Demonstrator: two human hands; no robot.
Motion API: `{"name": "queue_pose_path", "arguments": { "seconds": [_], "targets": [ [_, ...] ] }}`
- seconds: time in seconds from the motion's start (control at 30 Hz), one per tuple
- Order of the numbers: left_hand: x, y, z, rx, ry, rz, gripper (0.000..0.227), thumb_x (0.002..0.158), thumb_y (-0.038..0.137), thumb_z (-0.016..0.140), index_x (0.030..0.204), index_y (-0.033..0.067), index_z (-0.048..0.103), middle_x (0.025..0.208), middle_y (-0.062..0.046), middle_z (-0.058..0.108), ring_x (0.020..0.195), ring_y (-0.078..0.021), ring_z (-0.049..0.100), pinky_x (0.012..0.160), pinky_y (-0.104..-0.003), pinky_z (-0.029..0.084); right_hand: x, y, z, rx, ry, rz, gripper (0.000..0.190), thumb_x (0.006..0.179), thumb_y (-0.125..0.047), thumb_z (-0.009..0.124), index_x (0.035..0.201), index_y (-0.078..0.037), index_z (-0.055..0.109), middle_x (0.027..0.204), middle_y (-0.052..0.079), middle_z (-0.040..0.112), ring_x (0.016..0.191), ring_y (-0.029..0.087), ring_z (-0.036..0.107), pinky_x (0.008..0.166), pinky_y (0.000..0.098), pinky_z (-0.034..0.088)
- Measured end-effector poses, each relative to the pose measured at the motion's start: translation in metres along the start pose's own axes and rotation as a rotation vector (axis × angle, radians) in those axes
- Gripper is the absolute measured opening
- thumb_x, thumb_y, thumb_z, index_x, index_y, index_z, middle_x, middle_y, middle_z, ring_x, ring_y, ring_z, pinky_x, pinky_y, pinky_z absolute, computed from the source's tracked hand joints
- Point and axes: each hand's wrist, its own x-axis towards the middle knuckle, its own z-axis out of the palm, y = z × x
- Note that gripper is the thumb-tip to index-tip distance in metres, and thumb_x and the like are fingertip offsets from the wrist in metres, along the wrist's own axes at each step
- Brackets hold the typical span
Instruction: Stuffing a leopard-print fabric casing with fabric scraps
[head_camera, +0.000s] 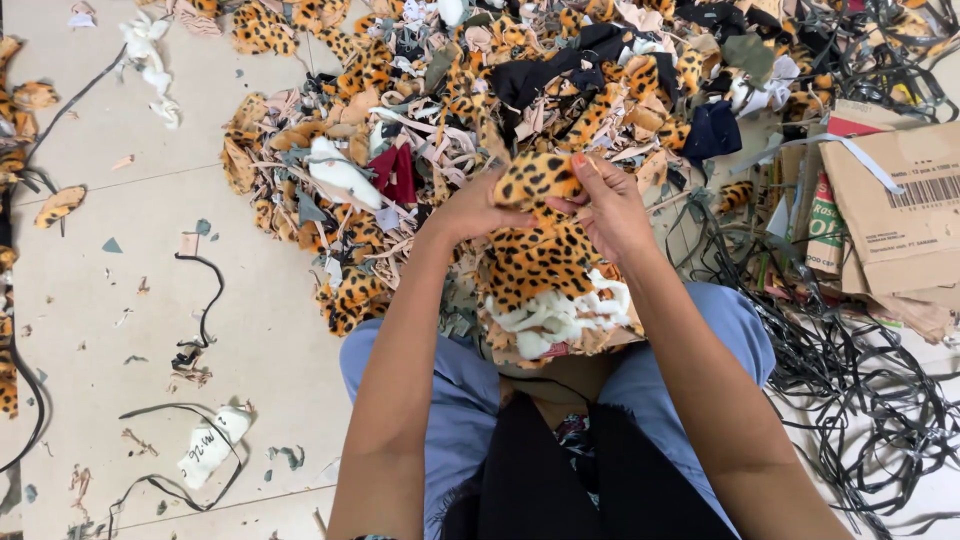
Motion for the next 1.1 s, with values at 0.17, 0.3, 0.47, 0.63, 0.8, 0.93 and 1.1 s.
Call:
{"name": "queue_pose_path", "arguments": {
  "seconds": [0.17, 0.3, 0.47, 0.63, 0.8, 0.93, 1.1],
  "targets": [
    [0.017, -0.107, -0.036, 0.474, 0.245, -0.206, 0.035, 0.083, 0.043, 0.076, 0.110, 0.0202, 0.075, 0.115, -0.012, 0.073, 0.116, -0.0396, 0.065, 0.102, -0.048, 0.048, 0.002, 0.014, -0.030, -0.024, 0.068, 0.045, 0.023, 0.104, -0.022, 0.060, 0.109, -0.004, 0.071, 0.099, 0.013, 0.071, 0.081, 0.022, 0.074, 0.079, 0.0453, 0.072],
    [-0.039, -0.073, -0.069, 0.465, 0.347, -0.299, 0.038, 0.072, 0.054, 0.078, 0.098, 0.0263, 0.078, 0.109, -0.015, 0.075, 0.118, -0.0403, 0.064, 0.102, -0.043, 0.047, 0.008, 0.084, -0.082, 0.025, 0.135, 0.148, 0.026, 0.104, -0.027, 0.061, 0.112, -0.002, 0.065, 0.108, 0.011, 0.072, 0.094, 0.028, 0.076, 0.082, 0.0431, 0.068],
    [-0.089, -0.061, -0.070, 0.257, 0.249, -0.369, 0.044, 0.075, 0.047, 0.085, 0.105, 0.0152, 0.079, 0.116, -0.019, 0.068, 0.115, -0.0406, 0.061, 0.103, -0.045, 0.046, -0.033, 0.115, -0.103, 0.031, 0.193, 0.251, 0.024, 0.104, -0.028, 0.061, 0.111, -0.005, 0.064, 0.110, 0.015, 0.073, 0.097, 0.032, 0.075, 0.079, 0.0416, 0.068],
    [-0.134, -0.048, -0.040, 0.145, 0.112, -0.323, 0.022, 0.077, 0.035, 0.087, 0.089, 0.0166, 0.084, 0.085, -0.018, 0.076, 0.089, -0.0367, 0.071, 0.084, -0.044, 0.051, -0.065, 0.116, -0.135, -0.152, 0.224, 0.255, 0.018, 0.101, -0.028, 0.067, 0.107, -0.012, 0.071, 0.096, 0.011, 0.076, 0.078, 0.023, 0.077, 0.065, 0.0307, 0.068],
    [-0.145, -0.079, 0.015, 0.046, 0.059, -0.240, 0.018, 0.082, 0.025, 0.081, 0.095, 0.0121, 0.082, 0.087, -0.016, 0.076, 0.089, -0.0272, 0.071, 0.084, -0.039, 0.052, -0.074, 0.099, -0.179, -0.455, 0.219, 0.072, 0.017, 0.091, -0.019, 0.082, 0.103, -0.009, 0.075, 0.078, 0.008, 0.069, 0.046, 0.011, 0.062, 0.042, 0.0177, 0.055],
    [-0.143, -0.095, 0.049, 0.045, 0.154, -0.281, 0.018, 0.080, 0.028, 0.083, 0.094, 0.0172, 0.083, 0.085, -0.011, 0.077, 0.088, -0.0225, 0.071, 0.080, -0.034, 0.053, -0.078, 0.083, -0.193, -0.531, 0.163, 0.044, 0.021, 0.092, -0.017, 0.081, 0.108, -0.005, 0.074, 0.084, 0.008, 0.070, 0.060, 0.010, 0.065, 0.052, 0.0190, 0.058],
    [-0.138, -0.096, 0.065, 0.016, 0.203, -0.323, 0.012, 0.087, 0.025, 0.078, 0.094, 0.0182, 0.084, 0.077, -0.009, 0.076, 0.076, -0.0258, 0.070, 0.072, -0.033, 0.052, -0.075, 0.079, -0.213, -0.696, 0.130, 0.003, 0.019, 0.097, -0.016, 0.079, 0.111, -0.006, 0.074, 0.087, 0.010, 0.071, 0.073, 0.010, 0.064, 0.060, 0.0200, 0.056]
  ]
}}
